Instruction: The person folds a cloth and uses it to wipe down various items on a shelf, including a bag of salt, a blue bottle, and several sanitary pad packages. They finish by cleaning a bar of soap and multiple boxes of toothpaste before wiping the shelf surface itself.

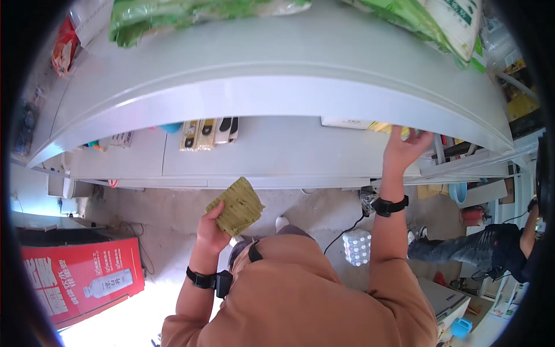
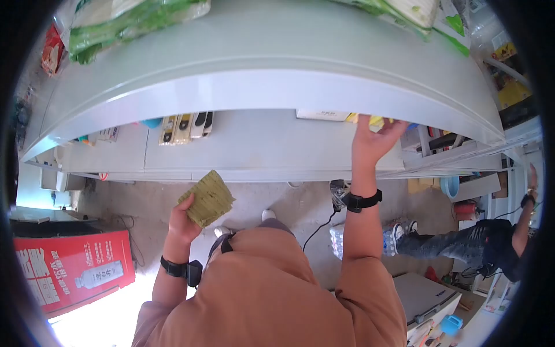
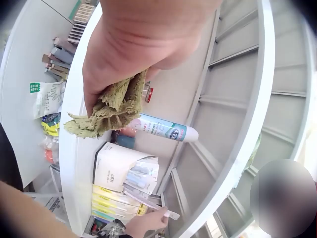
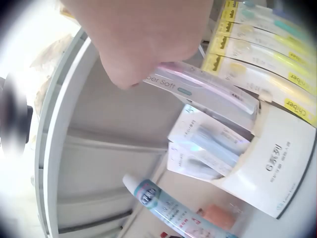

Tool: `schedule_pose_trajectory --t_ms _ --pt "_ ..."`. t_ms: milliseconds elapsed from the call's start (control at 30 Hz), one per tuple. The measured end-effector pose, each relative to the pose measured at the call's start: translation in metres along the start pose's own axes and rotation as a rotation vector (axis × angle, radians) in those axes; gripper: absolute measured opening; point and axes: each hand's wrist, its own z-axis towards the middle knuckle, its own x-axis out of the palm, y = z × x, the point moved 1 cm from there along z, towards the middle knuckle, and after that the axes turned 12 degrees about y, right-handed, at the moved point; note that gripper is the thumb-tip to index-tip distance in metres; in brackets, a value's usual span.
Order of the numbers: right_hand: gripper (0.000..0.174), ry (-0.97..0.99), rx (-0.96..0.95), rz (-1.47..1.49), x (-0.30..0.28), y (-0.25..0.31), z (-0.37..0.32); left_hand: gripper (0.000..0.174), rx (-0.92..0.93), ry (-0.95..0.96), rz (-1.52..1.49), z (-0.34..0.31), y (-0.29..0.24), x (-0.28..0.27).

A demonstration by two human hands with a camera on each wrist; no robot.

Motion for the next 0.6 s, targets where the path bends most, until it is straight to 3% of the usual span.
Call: schedule_pose_trajectory --t_ms 67,133,267,367,500,567,600 --pt "0.054 -0.093 -0.024 0.002 -0.010 0.021 0.004 0.045 -0.029 0.049 -0.025 0.000 0.001 -0.004" --pt "0.058 -0.236 0.129 0.218 -0.020 0.045 0.001 0.045 -0.029 0.051 -0.009 -0.001 -0.002 -0.003" --pt "0.053 -0.327 0.029 0.252 -0.038 0.063 -0.029 0.046 -0.010 0.095 0.010 -0.001 -0.014 0.000" --pt "0.061 -0.185 -0.037 0.350 -0.027 0.105 -0.064 0.048 -0.015 0.172 0.086 -0.002 -0.020 0.009" --pt "0.076 0.247 0.081 0.557 0.033 0.173 -0.130 0.053 -0.074 0.326 0.196 -0.007 -0.022 0.036" --pt "0.074 0.552 0.063 0.549 0.065 0.212 -0.156 0.056 -0.141 0.497 0.274 -0.010 -0.021 0.046" --pt "0.071 0.635 -0.045 0.426 0.082 0.225 -0.168 0.056 -0.132 0.502 0.262 -0.014 -0.021 0.040"
